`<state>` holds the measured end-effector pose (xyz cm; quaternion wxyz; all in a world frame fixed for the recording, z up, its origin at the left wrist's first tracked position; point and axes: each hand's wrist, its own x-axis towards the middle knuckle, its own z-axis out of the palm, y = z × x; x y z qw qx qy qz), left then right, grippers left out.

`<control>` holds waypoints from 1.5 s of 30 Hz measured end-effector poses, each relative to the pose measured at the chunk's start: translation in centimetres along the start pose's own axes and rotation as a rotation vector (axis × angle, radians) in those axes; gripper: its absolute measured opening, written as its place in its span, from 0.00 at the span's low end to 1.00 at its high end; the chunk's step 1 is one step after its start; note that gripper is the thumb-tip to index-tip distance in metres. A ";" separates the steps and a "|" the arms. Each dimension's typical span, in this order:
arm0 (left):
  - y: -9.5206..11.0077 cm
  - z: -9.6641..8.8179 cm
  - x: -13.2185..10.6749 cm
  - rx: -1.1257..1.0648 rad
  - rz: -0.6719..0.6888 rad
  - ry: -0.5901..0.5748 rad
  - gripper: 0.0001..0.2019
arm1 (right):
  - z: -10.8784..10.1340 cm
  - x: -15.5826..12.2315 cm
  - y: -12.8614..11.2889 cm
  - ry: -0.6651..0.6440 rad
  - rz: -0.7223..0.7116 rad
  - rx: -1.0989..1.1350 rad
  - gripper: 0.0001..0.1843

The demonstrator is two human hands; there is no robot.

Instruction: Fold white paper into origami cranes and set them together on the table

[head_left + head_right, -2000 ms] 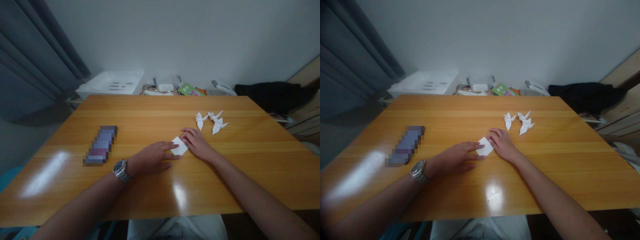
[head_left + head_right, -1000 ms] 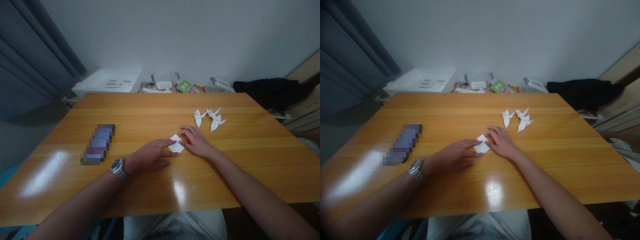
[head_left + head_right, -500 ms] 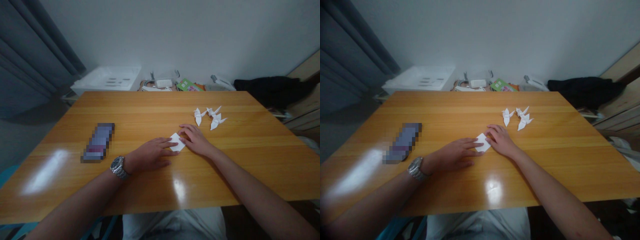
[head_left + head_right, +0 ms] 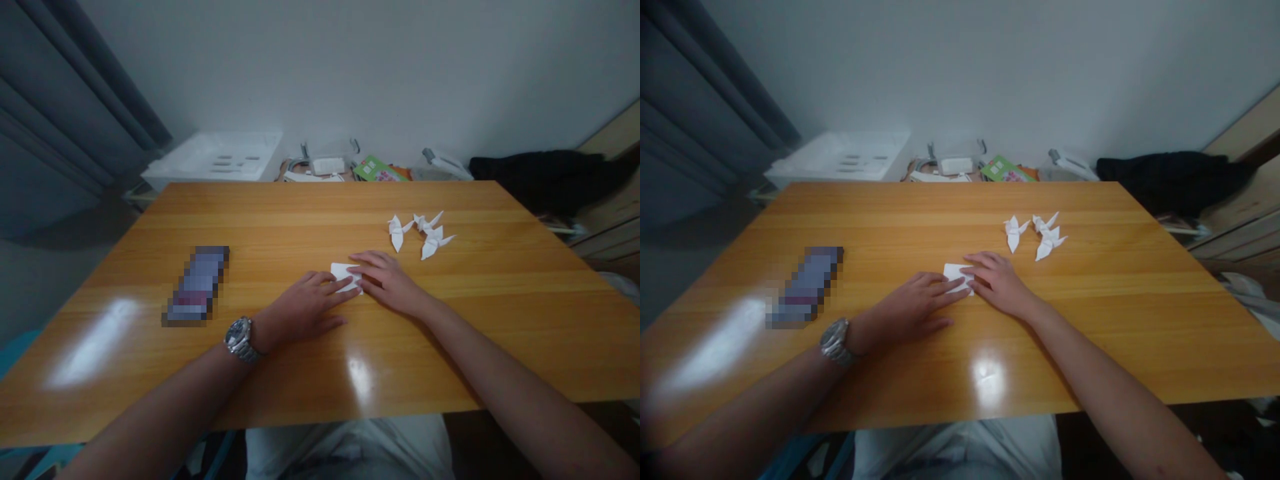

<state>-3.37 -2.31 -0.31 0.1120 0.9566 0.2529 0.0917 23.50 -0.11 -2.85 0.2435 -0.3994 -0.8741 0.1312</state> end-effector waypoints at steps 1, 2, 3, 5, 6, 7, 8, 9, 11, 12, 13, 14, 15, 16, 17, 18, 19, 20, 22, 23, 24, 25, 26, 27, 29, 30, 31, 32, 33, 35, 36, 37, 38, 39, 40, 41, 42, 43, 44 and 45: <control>-0.1 0.0 0.1 -0.005 0.001 0.012 0.30 | 0.1 0.0 0.0 -0.005 -0.005 -0.006 0.17; -0.2 -0.1 0.1 -0.009 -0.006 0.029 0.29 | 0.1 0.0 0.1 -0.010 -0.014 -0.009 0.17; -0.3 -0.1 0.2 -0.013 -0.022 0.051 0.27 | 0.2 0.0 0.2 -0.014 -0.024 -0.009 0.17; -0.7 -0.2 0.3 -0.015 -0.068 0.103 0.22 | 0.3 0.1 0.3 -0.020 -0.039 -0.009 0.17; -0.9 -0.2 0.4 -0.013 -0.087 0.125 0.20 | 0.3 0.1 0.4 -0.024 -0.042 -0.007 0.17; -1.2 -0.2 0.4 -0.014 -0.101 0.140 0.18 | 0.4 0.1 0.5 -0.025 -0.044 -0.004 0.17; -1.4 -0.2 0.4 -0.017 -0.104 0.150 0.18 | 0.4 0.2 0.5 -0.024 -0.046 0.001 0.17; -1.6 -0.2 0.4 -0.021 -0.110 0.154 0.18 | 0.4 0.2 0.5 -0.018 -0.050 0.008 0.17; -1.9 0.0 0.4 -0.024 -0.116 0.154 0.19 | 0.5 0.2 0.5 -0.001 -0.059 0.022 0.16; -2.1 0.1 0.4 -0.023 -0.119 0.150 0.18 | 0.5 0.2 0.4 0.008 -0.062 0.028 0.16; -2.2 0.1 0.4 -0.024 -0.120 0.147 0.18 | 0.5 0.3 0.4 0.016 -0.066 0.036 0.15; -2.3 0.2 0.4 -0.025 -0.121 0.145 0.17 | 0.5 0.3 0.3 0.021 -0.072 0.045 0.15; -2.4 0.3 0.5 -0.030 -0.120 0.144 0.16 | 0.5 0.3 0.3 0.022 -0.077 0.054 0.15; -2.5 0.3 0.5 -0.036 -0.119 0.145 0.16 | 0.4 0.3 0.3 0.021 -0.082 0.063 0.15; -2.6 0.4 0.6 -0.042 -0.120 0.150 0.16 | 0.4 0.2 0.3 0.019 -0.085 0.072 0.15; -2.6 0.4 0.6 -0.048 -0.119 0.155 0.16 | 0.4 0.2 0.2 0.017 -0.087 0.077 0.15; -2.7 0.4 0.7 -0.052 -0.118 0.161 0.15 | 0.4 0.2 0.2 0.014 -0.089 0.079 0.15; -2.6 0.3 0.7 -0.054 -0.117 0.165 0.14 | 0.4 0.2 0.2 0.011 -0.090 0.079 0.15; -2.5 0.2 0.8 -0.049 -0.114 0.172 0.13 | 0.4 0.1 0.2 0.006 -0.093 0.075 0.15; -2.5 0.1 0.8 -0.041 -0.116 0.176 0.13 | 0.4 0.1 0.1 0.002 -0.092 0.070 0.15; -2.4 0.0 0.9 -0.031 -0.121 0.180 0.13 | 0.4 0.0 0.1 -0.005 -0.089 0.065 0.15; -2.3 -0.1 1.0 -0.022 -0.131 0.187 0.13 | 0.4 0.0 0.0 -0.012 -0.084 0.058 0.15; -2.2 -0.2 1.0 -0.017 -0.143 0.194 0.14 | 0.4 0.0 -0.1 -0.020 -0.080 0.052 0.16; -2.1 -0.2 1.1 -0.014 -0.157 0.202 0.14 | 0.3 0.0 -0.2 -0.028 -0.078 0.046 0.17; -2.0 -0.2 1.2 -0.022 -0.179 0.220 0.15 | 0.3 0.0 -0.4 -0.037 -0.076 0.037 0.17; -2.0 -0.2 1.3 -0.028 -0.187 0.231 0.15 | 0.2 0.1 -0.5 -0.038 -0.077 0.034 0.16; -2.1 -0.1 1.3 -0.032 -0.192 0.238 0.15 | 0.2 0.1 -0.6 -0.040 -0.079 0.031 0.16; -2.1 0.0 1.4 -0.035 -0.193 0.243 0.15 | 0.2 0.1 -0.7 -0.043 -0.081 0.028 0.15; -2.1 0.0 1.4 -0.040 -0.192 0.245 0.15 | 0.1 0.1 -0.8 -0.046 -0.083 0.025 0.15; -2.2 0.1 1.6 -0.051 -0.188 0.247 0.15 | 0.0 0.1 -1.1 -0.057 -0.088 0.020 0.16; -2.1 0.1 1.6 -0.062 -0.189 0.249 0.15 | 0.0 0.1 -1.3 -0.063 -0.090 0.016 0.17; -2.1 0.2 1.7 -0.075 -0.194 0.251 0.15 | 0.0 0.1 -1.4 -0.066 -0.090 0.013 0.19; -2.1 0.2 1.7 -0.087 -0.200 0.254 0.15 | 0.0 0.1 -1.6 -0.068 -0.091 0.010 0.20; -2.0 0.2 1.8 -0.098 -0.207 0.256 0.15 | 0.0 0.1 -1.7 -0.068 -0.091 0.008 0.20; -2.0 0.2 1.8 -0.108 -0.215 0.258 0.15 | 0.0 0.1 -1.7 -0.067 -0.090 0.007 0.20; -1.9 0.2 1.9 -0.117 -0.223 0.261 0.14 | 0.1 0.1 -1.8 -0.065 -0.089 0.006 0.19; -1.9 0.2 1.9 -0.126 -0.231 0.265 0.14 | 0.1 0.2 -1.8 -0.067 -0.089 0.006 0.18; -2.0 0.3 1.9 -0.135 -0.239 0.271 0.13 | 0.1 0.2 -1.7 -0.069 -0.092 0.007 0.18; -2.0 0.4 2.0 -0.144 -0.246 0.276 0.13 | 0.1 0.2 -1.7 -0.069 -0.094 0.008 0.17; -2.1 0.4 2.0 -0.152 -0.252 0.281 0.12 | 0.1 0.3 -1.7 -0.068 -0.095 0.008 0.17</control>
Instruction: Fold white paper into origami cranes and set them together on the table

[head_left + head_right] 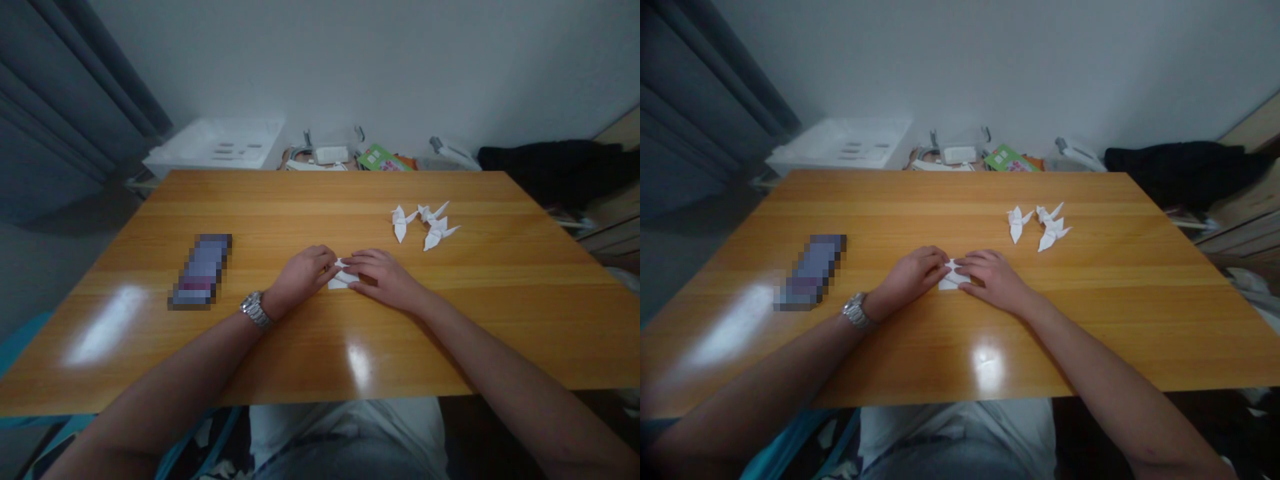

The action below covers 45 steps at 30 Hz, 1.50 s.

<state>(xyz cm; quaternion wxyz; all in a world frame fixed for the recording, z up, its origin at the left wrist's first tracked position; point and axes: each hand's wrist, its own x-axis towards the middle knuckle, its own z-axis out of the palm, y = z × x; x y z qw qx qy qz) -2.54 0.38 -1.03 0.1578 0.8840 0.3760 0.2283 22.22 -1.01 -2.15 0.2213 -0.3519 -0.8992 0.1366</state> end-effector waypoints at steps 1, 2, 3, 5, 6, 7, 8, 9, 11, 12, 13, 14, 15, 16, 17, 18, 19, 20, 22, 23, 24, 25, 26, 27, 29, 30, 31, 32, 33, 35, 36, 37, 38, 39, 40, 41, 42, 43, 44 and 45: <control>-0.1 0.1 0.0 -0.006 -0.005 0.005 0.12 | 0.0 0.0 0.0 0.001 0.000 0.001 0.16; -0.1 0.2 0.0 -0.011 -0.009 0.008 0.12 | 0.0 0.0 0.0 0.002 0.000 0.002 0.16; -0.2 0.3 0.0 -0.014 -0.014 0.012 0.12 | 0.0 0.1 0.0 0.002 0.002 0.002 0.15; -0.2 0.4 0.1 -0.016 -0.026 0.021 0.11 | -0.1 0.1 -0.1 -0.004 0.008 0.000 0.15; -0.1 0.5 0.1 -0.016 -0.031 0.026 0.11 | -0.1 0.1 -0.1 -0.006 0.009 -0.002 0.15; -0.1 0.5 0.1 -0.016 -0.035 0.029 0.11 | -0.1 0.1 -0.1 -0.006 0.008 -0.005 0.15; 0.0 0.5 0.2 -0.016 -0.037 0.032 0.11 | -0.1 0.1 -0.1 -0.005 0.006 -0.008 0.15; 0.0 0.4 0.2 -0.017 -0.036 0.034 0.11 | -0.2 0.1 -0.1 -0.003 0.003 -0.010 0.15; 0.0 0.2 0.1 -0.033 -0.011 0.025 0.11 | -0.2 0.1 0.0 -0.006 -0.003 -0.012 0.15; -0.1 0.0 0.0 -0.047 0.010 0.016 0.11 | -0.2 0.1 0.1 -0.009 -0.004 -0.011 0.15; -0.2 -0.2 0.0 -0.063 0.034 0.002 0.10 | -0.2 0.0 0.2 -0.010 -0.003 -0.010 0.15; -0.3 -0.4 -0.1 -0.079 0.058 -0.014 0.10 | -0.3 0.0 0.3 -0.013 -0.002 -0.008 0.16; -0.4 -0.5 -0.2 -0.091 0.080 -0.029 0.10 | -0.3 0.0 0.4 -0.013 -0.002 -0.006 0.16; -0.5 -0.7 -0.3 -0.097 0.098 -0.043 0.10 | -0.3 0.0 0.5 -0.015 -0.002 -0.002 0.16; -0.6 -0.8 -0.4 -0.096 0.111 -0.053 0.10 | -0.3 -0.1 0.6 -0.017 -0.002 0.002 0.16; -0.7 -0.9 -0.4 -0.091 0.122 -0.065 0.10 | -0.3 -0.1 0.7 -0.022 -0.004 0.005 0.17; -0.7 -0.9 -0.4 -0.083 0.128 -0.072 0.09 | -0.3 -0.1 0.8 -0.025 -0.007 0.007 0.17; -0.7 -0.8 -0.4 -0.074 0.129 -0.071 0.09 | -0.3 -0.1 0.9 -0.027 -0.009 0.007 0.17; -0.7 -0.7 -0.3 -0.057 0.123 -0.061 0.10 | -0.2 -0.1 0.9 -0.026 -0.015 -0.001 0.17; -0.6 -0.5 -0.2 -0.048 0.116 -0.051 0.10 | -0.3 -0.1 0.9 -0.022 -0.020 -0.004 0.17; -0.6 -0.4 -0.1 -0.039 0.108 -0.039 0.11 | -0.3 -0.1 0.9 -0.017 -0.024 -0.004 0.17; -0.5 -0.3 -0.1 -0.031 0.098 -0.030 0.11 | -0.3 -0.1 0.9 -0.012 -0.029 -0.001 0.17; -0.5 -0.1 0.0 -0.024 0.087 -0.025 0.11 | -0.3 -0.1 0.8 -0.008 -0.034 0.004 0.17; -0.4 0.0 0.1 -0.020 0.075 -0.021 0.11 | -0.3 0.0 0.8 -0.004 -0.037 0.009 0.17; -0.3 0.2 0.2 -0.015 0.050 -0.017 0.11 | -0.3 0.0 0.6 0.004 -0.038 0.018 0.17; -0.3 0.3 0.2 -0.013 0.038 -0.016 0.11 | -0.3 0.0 0.6 0.009 -0.038 0.022 0.17; -0.2 0.3 0.2 -0.011 0.026 -0.012 0.11 | -0.3 0.0 0.5 0.014 -0.039 0.027 0.17; -0.2 0.4 0.2 -0.008 0.014 -0.006 0.11 | -0.3 0.0 0.5 0.017 -0.041 0.033 0.17; -0.2 0.5 0.3 -0.005 0.003 0.003 0.11 | -0.3 0.0 0.4 0.017 -0.045 0.037 0.16; -0.1 0.7 0.3 0.006 -0.016 0.021 0.10 | -0.2 0.0 0.4 0.012 -0.054 0.039 0.16; -0.1 0.8 0.3 0.012 -0.025 0.029 0.09 | -0.2 0.0 0.4 0.009 -0.058 0.036 0.16; -0.1 0.8 0.3 0.015 -0.031 0.034 0.09 | -0.1 -0.1 0.5 0.005 -0.062 0.030 0.15; 0.0 0.9 0.3 0.017 -0.038 0.039 0.09 | 0.0 -0.1 0.5 0.004 -0.065 0.023 0.15; 0.0 1.0 0.3 0.017 -0.045 0.045 0.08 | 0.0 -0.1 0.5 0.005 -0.068 0.015 0.15; 0.0 1.0 0.3 0.018 -0.052 0.051 0.08 | 0.1 -0.1 0.6 0.007 -0.071 0.007 0.15; 0.1 1.0 0.3 0.021 -0.058 0.057 0.08 | 0.1 -0.1 0.6 0.009 -0.073 -0.002 0.15; 0.1 1.0 0.3 0.028 -0.061 0.061 0.07 | 0.2 -0.1 0.7 0.012 -0.076 -0.010 0.14; 0.2 0.9 0.3 0.038 -0.058 0.062 0.07 | 0.2 -0.1 0.7 0.013 -0.081 -0.016 0.14; 0.3 0.8 0.3 0.047 -0.050 0.059 0.07 | 0.2 -0.1 0.7 0.014 -0.087 -0.019 0.14; 0.3 0.7 0.2 0.055 -0.034 0.052 0.08 | 0.1 0.0 0.8 0.015 -0.091 -0.018 0.14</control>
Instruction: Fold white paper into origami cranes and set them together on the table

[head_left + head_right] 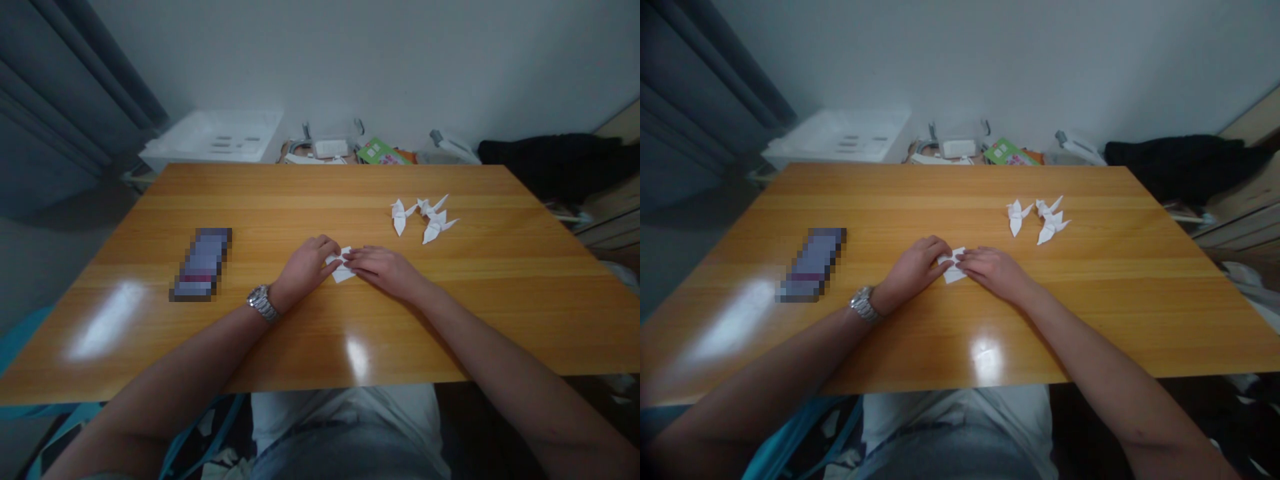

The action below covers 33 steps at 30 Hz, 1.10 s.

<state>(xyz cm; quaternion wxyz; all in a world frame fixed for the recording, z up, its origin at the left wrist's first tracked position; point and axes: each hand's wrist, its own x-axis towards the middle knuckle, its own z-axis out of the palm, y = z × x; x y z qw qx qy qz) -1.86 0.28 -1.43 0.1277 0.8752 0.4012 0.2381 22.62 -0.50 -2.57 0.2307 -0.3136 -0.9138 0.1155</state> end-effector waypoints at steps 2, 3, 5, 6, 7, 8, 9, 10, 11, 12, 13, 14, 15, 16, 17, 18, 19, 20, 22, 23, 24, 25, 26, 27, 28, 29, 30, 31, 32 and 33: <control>0.0 -0.2 -0.1 0.007 0.061 -0.035 0.10 | -0.2 0.0 0.2 0.005 0.003 0.006 0.13; 0.0 -0.4 -0.1 0.009 0.101 -0.059 0.11 | -0.3 0.0 0.4 0.011 0.011 0.006 0.13; 0.0 -0.5 -0.2 0.016 0.178 -0.106 0.13 | -0.6 -0.1 0.8 0.027 0.033 -0.007 0.14; -0.1 -0.6 -0.3 0.020 0.209 -0.121 0.14 | -0.7 -0.1 1.0 0.032 0.043 -0.017 0.14; -0.1 -0.6 -0.4 0.025 0.229 -0.131 0.14 | -0.7 -0.2 1.2 0.037 0.052 -0.029 0.14; 0.0 -0.5 -0.4 0.027 0.243 -0.139 0.15 | -0.8 -0.3 1.4 0.041 0.061 -0.043 0.14; 0.0 -0.5 -0.5 0.028 0.254 -0.149 0.17 | -0.8 -0.3 1.6 0.045 0.070 -0.058 0.14; 0.1 -0.5 -0.6 0.030 0.262 -0.162 0.18 | -0.9 -0.4 1.7 0.050 0.078 -0.073 0.14; 0.2 -0.5 -0.7 0.037 0.267 -0.178 0.19 | -0.9 -0.4 1.8 0.054 0.086 -0.090 0.14; 0.4 -0.4 -0.8 0.049 0.266 -0.192 0.20 | -0.9 -0.4 1.8 0.057 0.091 -0.107 0.14; 0.6 -0.4 -1.0 0.066 0.262 -0.202 0.21 | -0.9 -0.4 1.8 0.058 0.092 -0.119 0.14; 0.9 -0.4 -1.1 0.091 0.251 -0.202 0.22 | -1.0 -0.4 1.8 0.055 0.091 -0.125 0.14; 1.2 -0.4 -1.2 0.118 0.236 -0.199 0.22 | -1.0 -0.4 1.7 0.050 0.088 -0.125 0.14; 1.5 -0.4 -1.3 0.137 0.231 -0.196 0.23 | -1.1 -0.4 1.6 0.045 0.086 -0.118 0.15; 1.8 -0.4 -1.5 0.154 0.222 -0.200 0.24 | -1.1 -0.4 1.5 0.043 0.088 -0.106 0.15; 2.2 -0.3 -1.6 0.166 0.214 -0.197 0.24 | -1.2 -0.4 1.5 0.044 0.093 -0.092 0.16; 2.5 -0.3 -1.7 0.181 0.201 -0.189 0.24 | -1.3 -0.5 1.5 0.047 0.102 -0.081 0.17; 2.8 -0.2 -1.7 0.197 0.187 -0.181 0.24 | -1.4 -0.6 1.5 0.050 0.112 -0.075 0.17; 3.3 -0.2 -1.8 0.228 0.158 -0.174 0.24 | -1.6 -0.7 1.6 0.052 0.126 -0.078 0.17; 3.5 -0.1 -1.9 0.236 0.147 -0.171 0.24 | -1.6 -0.8 1.8 0.047 0.128 -0.084 0.17; 3.7 -0.1 -1.9 0.240 0.139 -0.169 0.23 | -1.7 -0.8 1.9 0.040 0.126 -0.090 0.17; 3.9 -0.1 -2.0 0.242 0.134 -0.164 0.23 | -1.7 -0.9 2.0 0.032 0.124 -0.095 0.17; 4.0 -0.1 -2.0 0.243 0.131 -0.161 0.23 | -1.7 -0.9 2.0 0.023 0.123 -0.097 0.17; 4.1 -0.1 -2.0 0.243 0.131 -0.158 0.23 | -1.7 -1.0 2.1 0.016 0.122 -0.100 0.17; 4.1 -0.1 -2.1 0.242 0.130 -0.155 0.23 | -1.7 -1.0 2.1 0.010 0.123 -0.102 0.17; 4.1 -0.1 -2.1 0.241 0.131 -0.153 0.23 | -1.7 -1.0 2.1 0.006 0.124 -0.106 0.17; 4.1 0.0 -2.1 0.237 0.133 -0.153 0.23 | -1.7 -1.0 2.1 0.003 0.125 -0.110 0.18; 4.1 0.0 -2.1 0.231 0.135 -0.154 0.23 | -1.7 -0.9 2.1 0.001 0.125 -0.115 0.18; 4.0 0.1 -2.1 0.222 0.138 -0.154 0.23 | -1.7 -0.9 2.0 0.001 0.124 -0.120 0.18; 4.0 0.2 -2.1 0.211 0.143 -0.153 0.23 | -1.7 -0.9 2.0 0.001 0.123 -0.125 0.18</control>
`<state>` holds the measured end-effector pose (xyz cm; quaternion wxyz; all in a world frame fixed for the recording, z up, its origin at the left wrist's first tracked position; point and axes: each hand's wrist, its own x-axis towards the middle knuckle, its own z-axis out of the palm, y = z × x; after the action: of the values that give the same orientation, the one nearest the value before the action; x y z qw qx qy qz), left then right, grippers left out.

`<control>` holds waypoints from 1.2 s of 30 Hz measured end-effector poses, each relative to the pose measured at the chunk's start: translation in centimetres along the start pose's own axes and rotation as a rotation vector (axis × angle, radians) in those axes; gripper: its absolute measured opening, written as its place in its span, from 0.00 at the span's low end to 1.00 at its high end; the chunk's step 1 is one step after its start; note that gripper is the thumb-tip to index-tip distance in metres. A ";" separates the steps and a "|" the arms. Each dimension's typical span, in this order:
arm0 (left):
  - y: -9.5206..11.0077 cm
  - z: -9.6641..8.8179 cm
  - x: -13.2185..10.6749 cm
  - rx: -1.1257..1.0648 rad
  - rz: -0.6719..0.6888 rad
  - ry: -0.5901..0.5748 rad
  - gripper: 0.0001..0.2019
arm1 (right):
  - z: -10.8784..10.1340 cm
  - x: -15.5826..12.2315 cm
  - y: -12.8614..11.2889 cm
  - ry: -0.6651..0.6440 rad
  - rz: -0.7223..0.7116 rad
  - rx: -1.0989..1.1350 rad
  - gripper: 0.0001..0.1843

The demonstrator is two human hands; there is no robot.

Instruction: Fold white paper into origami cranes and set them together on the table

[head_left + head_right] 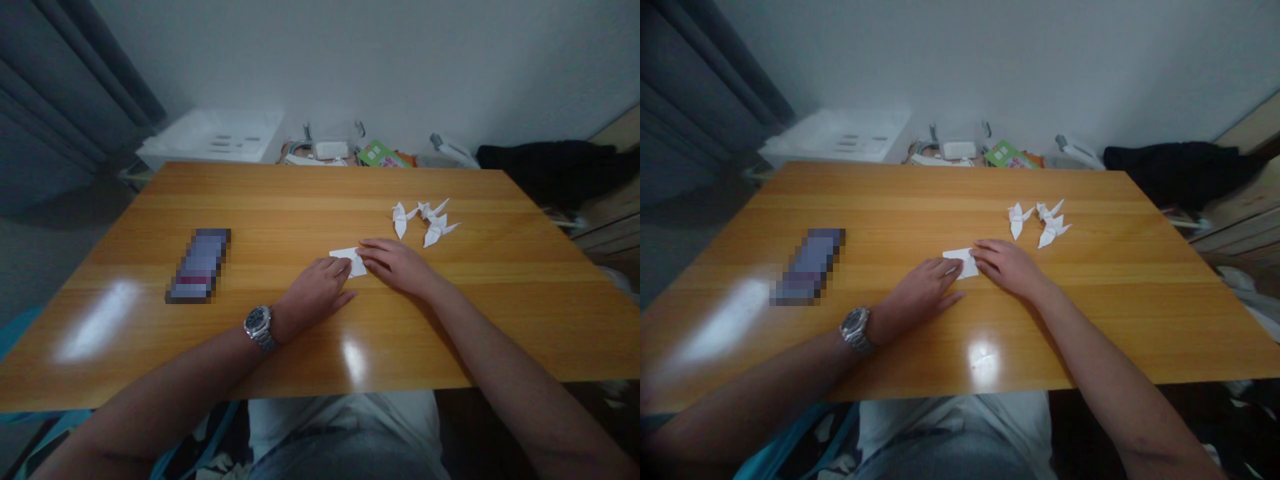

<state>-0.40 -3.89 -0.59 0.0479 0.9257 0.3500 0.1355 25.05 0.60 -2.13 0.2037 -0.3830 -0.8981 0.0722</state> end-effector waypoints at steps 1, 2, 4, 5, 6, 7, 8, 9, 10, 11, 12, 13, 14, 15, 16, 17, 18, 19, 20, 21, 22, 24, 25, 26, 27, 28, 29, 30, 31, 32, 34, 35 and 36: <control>0.0 0.1 0.0 -0.009 0.004 0.000 0.23 | 0.0 0.0 -0.1 0.001 -0.001 -0.004 0.18; -0.1 0.1 0.0 -0.018 0.008 -0.002 0.23 | 0.0 0.0 -0.1 0.003 -0.002 -0.007 0.18; -0.1 0.2 0.0 -0.024 0.009 -0.005 0.23 | 0.0 0.1 -0.1 0.008 -0.007 -0.011 0.18; -0.1 0.2 0.0 -0.020 0.010 -0.005 0.24 | 0.0 0.1 -0.1 0.011 -0.008 -0.013 0.18; -0.1 0.2 -0.1 -0.011 0.016 -0.003 0.24 | 0.1 0.1 0.0 0.013 -0.009 -0.013 0.18; -0.1 0.2 -0.1 0.001 0.025 -0.001 0.25 | 0.1 0.0 0.0 0.015 -0.009 -0.013 0.18; -0.1 0.2 -0.1 0.013 0.035 -0.001 0.26 | 0.2 0.0 0.1 0.016 -0.007 -0.012 0.18; -0.2 0.2 -0.1 0.023 0.043 -0.005 0.26 | 0.2 0.0 0.1 0.017 -0.003 -0.008 0.18; -0.2 0.2 -0.1 0.029 0.044 -0.012 0.27 | 0.2 0.0 0.1 0.019 0.003 0.000 0.18; -0.2 0.2 -0.1 0.033 0.040 -0.021 0.27 | 0.2 0.0 0.2 0.021 0.011 0.012 0.18; -0.2 0.2 -0.1 0.033 0.033 -0.030 0.26 | 0.2 0.0 0.2 0.023 0.020 0.026 0.18; -0.2 0.2 -0.1 0.033 0.026 -0.038 0.26 | 0.2 0.1 0.3 0.025 0.029 0.041 0.18; -0.1 0.1 -0.1 0.033 0.021 -0.044 0.26 | 0.1 0.1 0.3 0.026 0.035 0.056 0.19; -0.1 0.1 -0.1 0.034 0.020 -0.049 0.26 | 0.1 0.1 0.3 0.025 0.039 0.068 0.19; 0.0 0.1 -0.1 0.036 0.019 -0.054 0.27 | 0.1 0.1 0.4 0.024 0.039 0.077 0.19; 0.0 0.0 -0.1 0.038 0.018 -0.057 0.27 | 0.1 0.1 0.4 0.025 0.038 0.083 0.19; 0.1 0.0 -0.1 0.041 0.016 -0.060 0.27 | 0.1 0.1 0.5 0.026 0.037 0.084 0.19; 0.1 0.0 -0.1 0.044 0.014 -0.061 0.26 | 0.2 0.1 0.5 0.026 0.036 0.082 0.19; 0.2 0.0 -0.1 0.047 0.015 -0.062 0.26 | 0.2 0.1 0.6 0.026 0.035 0.076 0.19; 0.2 0.0 -0.1 0.050 0.016 -0.063 0.26 | 0.3 0.1 0.6 0.027 0.034 0.068 0.19; 0.2 -0.1 0.0 0.052 0.017 -0.064 0.26 | 0.3 0.0 0.6 0.026 0.032 0.060 0.20; 0.3 -0.1 0.0 0.053 0.022 -0.070 0.25 | 0.4 0.0 0.5 0.022 0.028 0.044 0.20; 0.3 -0.1 0.0 0.054 0.024 -0.074 0.25 | 0.4 0.0 0.5 0.020 0.025 0.035 0.20; 0.3 -0.2 0.0 0.056 0.025 -0.077 0.25 | 0.4 0.0 0.5 0.017 0.024 0.023 0.21; 0.3 -0.2 0.0 0.059 0.027 -0.081 0.24 | 0.4 0.0 0.4 0.012 0.022 0.008 0.21; 0.3 -0.2 0.0 0.062 0.029 -0.085 0.24 | 0.4 0.0 0.3 0.006 0.021 -0.010 0.21; 0.3 -0.2 0.1 0.065 0.032 -0.088 0.23 | 0.5 0.0 0.3 0.000 0.020 -0.030 0.21; 0.4 -0.2 0.1 0.068 0.035 -0.091 0.23 | 0.5 0.0 0.3 -0.006 0.020 -0.047 0.21; 0.3 -0.2 0.1 0.069 0.038 -0.094 0.23 | 0.5 0.0 0.3 -0.008 0.021 -0.060 0.20; 0.3 -0.2 0.2 0.069 0.038 -0.093 0.23 | 0.5 0.0 0.3 -0.011 0.023 -0.066 0.20; 0.3 -0.2 0.2 0.065 0.032 -0.088 0.23 | 0.4 0.1 0.3 -0.010 0.030 -0.058 0.21; 0.3 -0.2 0.2 0.063 0.027 -0.088 0.23 | 0.3 0.1 0.3 -0.008 0.035 -0.047 0.21; 0.3 -0.2 0.2 0.062 0.022 -0.089 0.23 | 0.3 0.2 0.2 -0.006 0.039 -0.034 0.21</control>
<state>-0.14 -4.03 -0.28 0.0334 0.9357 0.3411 0.0837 24.98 0.89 -2.39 0.1932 -0.4037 -0.8921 0.0621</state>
